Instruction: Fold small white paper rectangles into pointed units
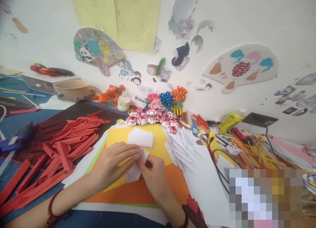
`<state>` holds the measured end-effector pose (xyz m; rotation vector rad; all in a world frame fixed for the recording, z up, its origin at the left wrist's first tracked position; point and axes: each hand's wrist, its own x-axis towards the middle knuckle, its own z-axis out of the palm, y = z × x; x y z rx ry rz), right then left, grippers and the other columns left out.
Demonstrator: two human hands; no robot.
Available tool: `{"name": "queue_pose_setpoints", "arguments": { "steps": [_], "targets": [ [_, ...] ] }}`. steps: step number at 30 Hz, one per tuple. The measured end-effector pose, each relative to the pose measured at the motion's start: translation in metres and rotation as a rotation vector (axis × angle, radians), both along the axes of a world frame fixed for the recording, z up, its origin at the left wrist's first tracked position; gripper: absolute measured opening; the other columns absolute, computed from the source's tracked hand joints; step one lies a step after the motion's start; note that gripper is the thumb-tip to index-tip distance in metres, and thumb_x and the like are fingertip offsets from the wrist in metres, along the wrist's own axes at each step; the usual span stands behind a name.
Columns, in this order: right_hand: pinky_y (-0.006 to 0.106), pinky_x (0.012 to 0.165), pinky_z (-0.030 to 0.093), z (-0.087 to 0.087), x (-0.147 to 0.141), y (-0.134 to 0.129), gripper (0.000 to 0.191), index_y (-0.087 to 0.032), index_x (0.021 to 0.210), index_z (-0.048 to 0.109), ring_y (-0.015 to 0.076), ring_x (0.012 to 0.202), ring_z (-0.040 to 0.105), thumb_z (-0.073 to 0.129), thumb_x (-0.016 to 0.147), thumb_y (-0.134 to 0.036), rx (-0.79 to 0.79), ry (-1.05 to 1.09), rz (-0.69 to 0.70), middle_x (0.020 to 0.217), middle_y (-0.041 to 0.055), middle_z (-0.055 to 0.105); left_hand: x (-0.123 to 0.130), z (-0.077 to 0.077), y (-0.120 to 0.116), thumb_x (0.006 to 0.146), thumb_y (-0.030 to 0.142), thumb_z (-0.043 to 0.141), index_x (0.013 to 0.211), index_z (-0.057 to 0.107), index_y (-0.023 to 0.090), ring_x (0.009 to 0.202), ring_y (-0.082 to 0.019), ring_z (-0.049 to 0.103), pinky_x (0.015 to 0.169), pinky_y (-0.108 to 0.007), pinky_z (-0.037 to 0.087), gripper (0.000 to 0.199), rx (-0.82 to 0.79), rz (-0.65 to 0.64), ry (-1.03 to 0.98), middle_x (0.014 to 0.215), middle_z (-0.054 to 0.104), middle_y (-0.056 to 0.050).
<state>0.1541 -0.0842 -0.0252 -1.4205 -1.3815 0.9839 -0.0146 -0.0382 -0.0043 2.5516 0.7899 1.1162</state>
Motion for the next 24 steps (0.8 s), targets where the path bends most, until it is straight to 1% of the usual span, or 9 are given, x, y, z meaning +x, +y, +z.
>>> {"name": "queue_pose_setpoints", "arguments": {
  "steps": [2, 4, 6, 9, 10, 12, 17, 20, 24],
  "targets": [
    [0.026, 0.048, 0.031, 0.002, 0.001, 0.0, 0.038, -0.018, 0.067, 0.062, 0.0138, 0.053, 0.041, 0.059, 0.086, -0.051, 0.0, 0.006, 0.002, 0.057, -0.0017, 0.049, 0.001, 0.004, 0.004, 0.097, 0.028, 0.05, 0.099, 0.072, 0.018, 0.096, -0.02, 0.062, 0.085, -0.032, 0.048, 0.024, -0.337, -0.023, -0.159, 0.108, 0.07, -0.008],
    [0.026, 0.051, 0.035, 0.005, 0.001, -0.001, 0.035, -0.018, 0.073, 0.066, 0.015, 0.055, 0.046, 0.06, 0.085, -0.05, -0.001, 0.031, 0.017, 0.061, -0.0007, 0.054, 0.001, 0.006, 0.009, 0.096, 0.035, 0.049, 0.091, 0.074, 0.017, 0.089, -0.019, 0.062, 0.08, -0.03, 0.048, 0.031, -0.642, -0.062, -0.251, 0.097, 0.071, -0.007],
    [0.026, 0.054, 0.038, 0.006, 0.001, -0.002, 0.033, -0.017, 0.078, 0.068, 0.016, 0.059, 0.05, 0.06, 0.085, -0.049, 0.007, 0.051, 0.032, 0.066, 0.0005, 0.059, 0.0, 0.006, 0.013, 0.093, 0.04, 0.053, 0.087, 0.073, 0.016, 0.078, -0.017, 0.06, 0.073, -0.027, 0.047, 0.032, -0.828, -0.06, -0.341, 0.082, 0.07, -0.005],
    [0.026, 0.056, 0.039, 0.007, 0.002, -0.002, 0.032, -0.017, 0.079, 0.069, 0.0158, 0.06, 0.049, 0.059, 0.087, -0.046, 0.037, 0.042, 0.037, 0.067, 0.0009, 0.059, 0.001, 0.003, 0.016, 0.086, 0.041, 0.064, 0.088, 0.071, 0.014, 0.078, -0.017, 0.06, 0.072, -0.026, 0.046, 0.028, -0.998, -0.101, -0.443, 0.083, 0.07, -0.005],
    [0.025, 0.055, 0.038, 0.006, 0.003, -0.002, 0.031, -0.017, 0.077, 0.068, 0.0156, 0.06, 0.048, 0.059, 0.087, -0.045, 0.049, 0.036, 0.037, 0.067, 0.0007, 0.058, 0.002, 0.003, 0.015, 0.084, 0.041, 0.066, 0.089, 0.071, 0.015, 0.08, -0.017, 0.06, 0.072, -0.027, 0.046, 0.027, -1.026, -0.119, -0.448, 0.086, 0.07, -0.006],
    [0.025, 0.056, 0.037, 0.006, 0.004, -0.001, 0.03, -0.017, 0.076, 0.067, 0.0152, 0.061, 0.047, 0.058, 0.088, -0.043, 0.075, 0.025, 0.044, 0.067, 0.0003, 0.057, 0.003, 0.002, 0.015, 0.084, 0.041, 0.066, 0.091, 0.07, 0.015, 0.083, -0.018, 0.06, 0.072, -0.027, 0.045, 0.027, -1.025, -0.13, -0.41, 0.092, 0.071, -0.006],
    [0.025, 0.057, 0.037, 0.009, 0.005, -0.002, 0.029, -0.017, 0.073, 0.066, 0.0145, 0.062, 0.046, 0.057, 0.09, -0.039, 0.119, -0.023, 0.06, 0.066, -0.0002, 0.055, 0.003, 0.002, 0.014, 0.082, 0.04, 0.069, 0.086, 0.071, 0.017, 0.077, -0.014, 0.056, 0.065, -0.024, 0.039, 0.024, -0.882, -0.069, -0.291, 0.092, 0.07, -0.004],
    [0.025, 0.057, 0.036, 0.011, 0.004, -0.003, 0.027, -0.017, 0.075, 0.067, 0.0144, 0.062, 0.045, 0.058, 0.09, -0.038, 0.118, -0.04, 0.056, 0.066, -0.0004, 0.054, 0.003, 0.001, 0.014, 0.08, 0.036, 0.072, 0.08, 0.071, 0.017, 0.078, -0.014, 0.055, 0.067, -0.024, 0.037, 0.02, -0.865, -0.063, -0.318, 0.089, 0.069, -0.003],
    [0.025, 0.058, 0.038, 0.011, 0.004, -0.004, 0.023, -0.016, 0.08, 0.07, 0.0152, 0.064, 0.048, 0.061, 0.087, -0.036, 0.08, -0.011, 0.068, 0.069, 0.0008, 0.058, 0.003, 0.0, 0.012, 0.079, 0.035, 0.073, 0.076, 0.07, 0.016, 0.078, -0.015, 0.055, 0.069, -0.025, 0.038, 0.02, -0.909, -0.055, -0.364, 0.086, 0.068, -0.004]
  ]
}}
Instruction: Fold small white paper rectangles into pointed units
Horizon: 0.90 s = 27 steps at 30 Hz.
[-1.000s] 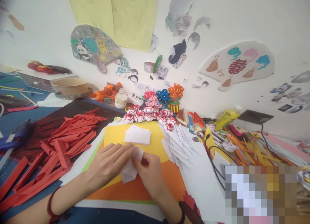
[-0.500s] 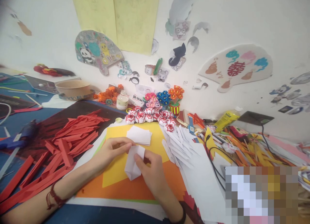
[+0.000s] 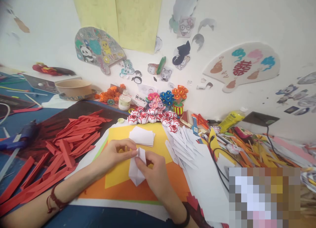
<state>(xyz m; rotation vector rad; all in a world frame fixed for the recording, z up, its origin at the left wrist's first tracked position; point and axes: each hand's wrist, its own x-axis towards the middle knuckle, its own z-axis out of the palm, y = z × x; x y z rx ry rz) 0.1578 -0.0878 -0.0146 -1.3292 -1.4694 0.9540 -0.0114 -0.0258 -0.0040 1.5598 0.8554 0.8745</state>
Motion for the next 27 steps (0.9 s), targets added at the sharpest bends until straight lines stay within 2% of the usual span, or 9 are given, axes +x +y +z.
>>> {"name": "queue_pose_setpoints", "arguments": {
  "steps": [5, 15, 21, 27],
  "targets": [
    [0.025, 0.058, 0.039, -0.0008, -0.0005, 0.0, 0.023, -0.016, 0.076, 0.071, 0.0152, 0.063, 0.049, 0.064, 0.084, -0.036, -0.056, 0.088, 0.01, 0.068, 0.001, 0.058, 0.0007, -0.0007, -0.0004, 0.077, 0.037, 0.074, 0.075, 0.069, 0.016, 0.077, -0.015, 0.054, 0.069, -0.025, 0.039, 0.022, -0.05, -0.005, -0.023, 0.084, 0.067, -0.003],
    [0.024, 0.051, 0.03, -0.0002, -0.0034, -0.0008, 0.025, -0.016, 0.071, 0.067, 0.0117, 0.057, 0.038, 0.066, 0.083, -0.038, -0.071, 0.185, 0.036, 0.063, -0.0012, 0.049, 0.0007, -0.003, -0.0024, 0.073, 0.041, 0.077, 0.072, 0.066, 0.017, 0.07, -0.013, 0.049, 0.064, -0.026, 0.035, 0.027, -0.153, -0.016, -0.051, 0.075, 0.06, 0.0],
    [0.024, 0.05, 0.028, -0.0011, -0.0026, -0.0005, 0.028, -0.016, 0.071, 0.067, 0.0115, 0.056, 0.036, 0.064, 0.084, -0.04, -0.058, 0.179, 0.04, 0.062, -0.0011, 0.046, -0.0005, -0.0003, -0.0021, 0.073, 0.041, 0.077, 0.07, 0.066, 0.016, 0.07, -0.013, 0.048, 0.065, -0.026, 0.034, 0.027, -0.124, 0.002, -0.008, 0.074, 0.06, 0.0],
    [0.024, 0.049, 0.026, -0.0011, -0.0018, 0.0003, 0.03, -0.015, 0.065, 0.064, 0.0113, 0.053, 0.037, 0.066, 0.081, -0.04, -0.101, 0.209, 0.045, 0.058, -0.0012, 0.045, -0.0011, 0.0045, -0.0011, 0.076, 0.042, 0.073, 0.075, 0.07, 0.017, 0.062, -0.011, 0.041, 0.057, -0.025, 0.029, 0.026, -0.044, -0.005, 0.093, 0.069, 0.061, 0.001]
  ]
}}
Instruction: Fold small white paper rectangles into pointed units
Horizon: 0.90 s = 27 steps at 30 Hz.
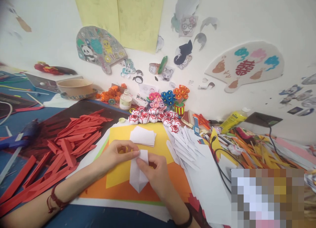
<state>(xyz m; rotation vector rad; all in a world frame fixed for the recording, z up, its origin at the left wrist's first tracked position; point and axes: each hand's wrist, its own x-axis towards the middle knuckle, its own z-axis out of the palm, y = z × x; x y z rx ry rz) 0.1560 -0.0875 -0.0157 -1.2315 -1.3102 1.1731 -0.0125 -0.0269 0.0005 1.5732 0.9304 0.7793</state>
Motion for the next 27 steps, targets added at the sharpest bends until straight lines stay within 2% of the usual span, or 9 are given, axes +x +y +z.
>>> {"name": "queue_pose_setpoints", "arguments": {
  "steps": [6, 14, 19, 27],
  "targets": [
    [0.024, 0.049, 0.026, -0.0008, -0.0001, -0.001, 0.031, -0.016, 0.063, 0.061, 0.011, 0.053, 0.037, 0.067, 0.08, -0.041, -0.023, 0.027, 0.043, 0.058, -0.0014, 0.044, -0.0006, 0.0085, -0.0028, 0.082, 0.035, 0.067, 0.075, 0.069, 0.016, 0.074, -0.014, 0.053, 0.067, -0.025, 0.037, 0.02, 0.146, -0.002, 0.018, 0.077, 0.067, -0.001],
    [0.024, 0.049, 0.025, 0.001, 0.0005, -0.0018, 0.033, -0.015, 0.063, 0.06, 0.0109, 0.054, 0.036, 0.067, 0.08, -0.042, -0.067, 0.049, 0.039, 0.058, -0.0017, 0.043, -0.0002, 0.0048, -0.0051, 0.088, 0.037, 0.057, 0.078, 0.067, 0.017, 0.08, -0.017, 0.056, 0.072, -0.026, 0.04, 0.025, 0.148, -0.012, 0.026, 0.081, 0.066, -0.001],
    [0.024, 0.049, 0.026, -0.0015, 0.0013, -0.0012, 0.034, -0.015, 0.063, 0.059, 0.0105, 0.054, 0.035, 0.068, 0.08, -0.043, -0.07, 0.056, 0.04, 0.058, -0.002, 0.043, -0.0006, 0.0086, -0.0017, 0.094, 0.04, 0.047, 0.073, 0.064, 0.016, 0.076, -0.015, 0.055, 0.069, -0.026, 0.038, 0.036, 0.19, -0.021, 0.095, 0.075, 0.064, 0.0],
    [0.025, 0.048, 0.021, 0.004, 0.0005, -0.0012, 0.04, -0.018, 0.057, 0.048, 0.0105, 0.053, 0.029, 0.065, 0.081, -0.045, -0.038, 0.009, -0.006, 0.057, -0.003, 0.034, -0.0014, 0.0064, -0.006, 0.091, 0.045, 0.051, 0.071, 0.057, 0.015, 0.057, -0.01, 0.04, 0.053, -0.023, 0.029, 0.036, 0.247, -0.112, 0.163, 0.061, 0.049, 0.003]
  ]
}}
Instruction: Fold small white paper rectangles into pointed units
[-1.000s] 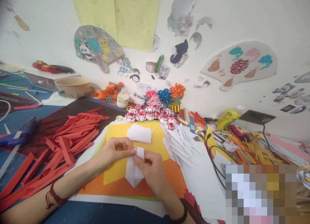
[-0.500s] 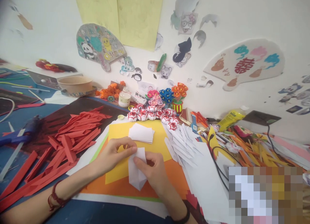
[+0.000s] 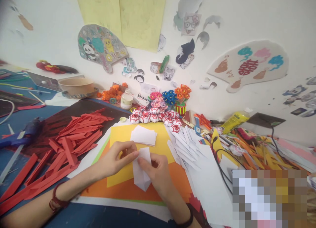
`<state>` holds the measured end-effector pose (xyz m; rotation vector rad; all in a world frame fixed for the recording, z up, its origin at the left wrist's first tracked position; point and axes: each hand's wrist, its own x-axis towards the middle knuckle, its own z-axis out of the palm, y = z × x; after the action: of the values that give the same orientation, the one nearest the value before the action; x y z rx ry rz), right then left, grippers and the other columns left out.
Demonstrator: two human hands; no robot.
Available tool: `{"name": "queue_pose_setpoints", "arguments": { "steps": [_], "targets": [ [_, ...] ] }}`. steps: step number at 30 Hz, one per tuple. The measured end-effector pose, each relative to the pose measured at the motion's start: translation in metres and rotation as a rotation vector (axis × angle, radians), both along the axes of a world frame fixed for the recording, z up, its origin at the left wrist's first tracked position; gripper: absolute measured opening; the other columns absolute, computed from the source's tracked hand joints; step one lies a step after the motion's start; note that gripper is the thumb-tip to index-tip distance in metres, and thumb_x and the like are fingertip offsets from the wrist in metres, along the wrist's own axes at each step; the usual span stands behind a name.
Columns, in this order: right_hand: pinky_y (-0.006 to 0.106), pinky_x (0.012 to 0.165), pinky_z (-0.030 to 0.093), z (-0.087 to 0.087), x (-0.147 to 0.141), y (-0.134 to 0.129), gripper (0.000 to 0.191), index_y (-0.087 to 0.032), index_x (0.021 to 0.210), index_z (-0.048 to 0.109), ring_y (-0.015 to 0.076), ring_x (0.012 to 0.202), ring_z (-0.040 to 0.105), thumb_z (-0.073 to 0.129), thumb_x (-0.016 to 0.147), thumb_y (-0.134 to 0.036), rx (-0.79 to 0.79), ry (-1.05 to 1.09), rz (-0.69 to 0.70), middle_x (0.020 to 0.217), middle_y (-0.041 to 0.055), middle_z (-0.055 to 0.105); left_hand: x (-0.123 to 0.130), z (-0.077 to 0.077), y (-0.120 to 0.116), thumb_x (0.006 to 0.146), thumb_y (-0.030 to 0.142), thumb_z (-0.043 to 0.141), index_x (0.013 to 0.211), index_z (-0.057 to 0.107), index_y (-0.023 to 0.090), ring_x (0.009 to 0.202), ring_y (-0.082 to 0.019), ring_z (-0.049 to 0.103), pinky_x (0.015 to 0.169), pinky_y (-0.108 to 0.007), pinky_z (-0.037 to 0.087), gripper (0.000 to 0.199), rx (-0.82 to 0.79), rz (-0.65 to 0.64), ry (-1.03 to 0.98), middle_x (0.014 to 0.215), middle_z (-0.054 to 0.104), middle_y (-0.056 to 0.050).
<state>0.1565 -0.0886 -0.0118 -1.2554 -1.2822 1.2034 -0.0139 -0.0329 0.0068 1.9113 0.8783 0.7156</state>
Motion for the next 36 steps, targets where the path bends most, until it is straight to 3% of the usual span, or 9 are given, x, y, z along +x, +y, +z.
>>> {"name": "queue_pose_setpoints", "arguments": {
  "steps": [8, 15, 22, 24, 26, 28, 30, 32, 36],
  "targets": [
    [0.025, 0.049, 0.024, 0.005, 0.001, -0.003, 0.035, -0.018, 0.06, 0.054, 0.0111, 0.053, 0.032, 0.062, 0.083, -0.043, 0.042, -0.027, 0.044, 0.058, -0.0026, 0.039, -0.002, 0.001, -0.005, 0.095, 0.039, 0.046, 0.073, 0.051, 0.016, 0.06, -0.01, 0.037, 0.055, -0.023, 0.028, 0.032, -0.023, -0.109, -0.025, 0.063, 0.044, 0.004],
    [0.024, 0.048, 0.024, 0.003, 0.005, -0.001, 0.034, -0.017, 0.061, 0.056, 0.0101, 0.052, 0.03, 0.065, 0.082, -0.042, 0.048, 0.02, 0.027, 0.057, -0.0036, 0.039, 0.001, -0.001, -0.006, 0.097, 0.042, 0.042, 0.071, 0.051, 0.016, 0.062, -0.011, 0.04, 0.058, -0.024, 0.031, 0.038, -0.031, -0.056, -0.081, 0.065, 0.047, 0.003],
    [0.024, 0.05, 0.031, 0.007, 0.008, 0.002, 0.033, -0.017, 0.06, 0.059, 0.0112, 0.053, 0.038, 0.067, 0.079, -0.043, 0.072, -0.058, 0.055, 0.057, -0.003, 0.046, 0.001, 0.005, -0.002, 0.092, 0.038, 0.053, 0.083, 0.059, 0.017, 0.067, -0.012, 0.045, 0.059, -0.023, 0.034, 0.023, 0.024, -0.026, -0.073, 0.076, 0.056, 0.001],
    [0.025, 0.054, 0.037, 0.006, 0.009, 0.003, 0.028, -0.017, 0.071, 0.067, 0.0137, 0.059, 0.047, 0.067, 0.08, -0.044, 0.061, -0.033, 0.057, 0.064, -0.0006, 0.055, 0.001, 0.003, -0.001, 0.091, 0.038, 0.055, 0.078, 0.058, 0.017, 0.065, -0.012, 0.044, 0.059, -0.023, 0.033, 0.025, 0.014, 0.025, -0.1, 0.071, 0.053, 0.001],
    [0.025, 0.06, 0.042, 0.003, 0.009, 0.005, 0.028, -0.018, 0.092, 0.071, 0.0167, 0.07, 0.055, 0.067, 0.081, -0.044, 0.051, 0.043, 0.002, 0.082, 0.0031, 0.063, 0.001, 0.002, 0.002, 0.09, 0.04, 0.056, 0.078, 0.056, 0.017, 0.062, -0.011, 0.043, 0.058, -0.023, 0.033, 0.025, -0.054, 0.106, -0.193, 0.067, 0.051, 0.002],
    [0.026, 0.062, 0.045, -0.001, 0.009, 0.008, 0.042, -0.022, 0.117, 0.063, 0.017, 0.075, 0.057, 0.065, 0.083, -0.047, 0.058, 0.145, -0.098, 0.098, 0.0056, 0.064, 0.002, 0.001, 0.004, 0.087, 0.042, 0.059, 0.081, 0.055, 0.017, 0.059, -0.01, 0.044, 0.056, -0.023, 0.034, 0.026, -0.156, 0.187, -0.308, 0.066, 0.053, 0.003],
    [0.026, 0.059, 0.046, -0.005, 0.008, 0.01, 0.052, -0.024, 0.129, 0.053, 0.0147, 0.068, 0.056, 0.062, 0.085, -0.052, 0.079, 0.238, -0.165, 0.097, 0.0054, 0.063, 0.002, 0.0, 0.006, 0.085, 0.043, 0.061, 0.083, 0.054, 0.017, 0.056, -0.01, 0.046, 0.053, -0.022, 0.035, 0.027, -0.265, 0.227, -0.403, 0.068, 0.058, 0.002],
    [0.026, 0.056, 0.044, -0.009, 0.005, 0.011, 0.053, -0.022, 0.126, 0.052, 0.0131, 0.06, 0.053, 0.06, 0.085, -0.055, 0.082, 0.282, -0.141, 0.087, 0.0032, 0.062, 0.004, -0.002, 0.004, 0.085, 0.043, 0.062, 0.082, 0.052, 0.018, 0.057, -0.011, 0.05, 0.053, -0.022, 0.037, 0.027, -0.375, 0.208, -0.466, 0.072, 0.064, -0.001],
    [0.027, 0.055, 0.044, -0.011, 0.0, 0.01, 0.041, -0.017, 0.096, 0.064, 0.0143, 0.058, 0.053, 0.067, 0.08, -0.054, 0.026, 0.181, -0.075, 0.077, 0.0027, 0.062, 0.01, -0.007, -0.004, 0.085, 0.039, 0.062, 0.082, 0.056, 0.015, 0.069, -0.014, 0.058, 0.06, -0.023, 0.043, 0.025, -0.468, 0.117, -0.485, 0.076, 0.066, -0.005]
  ]
}}
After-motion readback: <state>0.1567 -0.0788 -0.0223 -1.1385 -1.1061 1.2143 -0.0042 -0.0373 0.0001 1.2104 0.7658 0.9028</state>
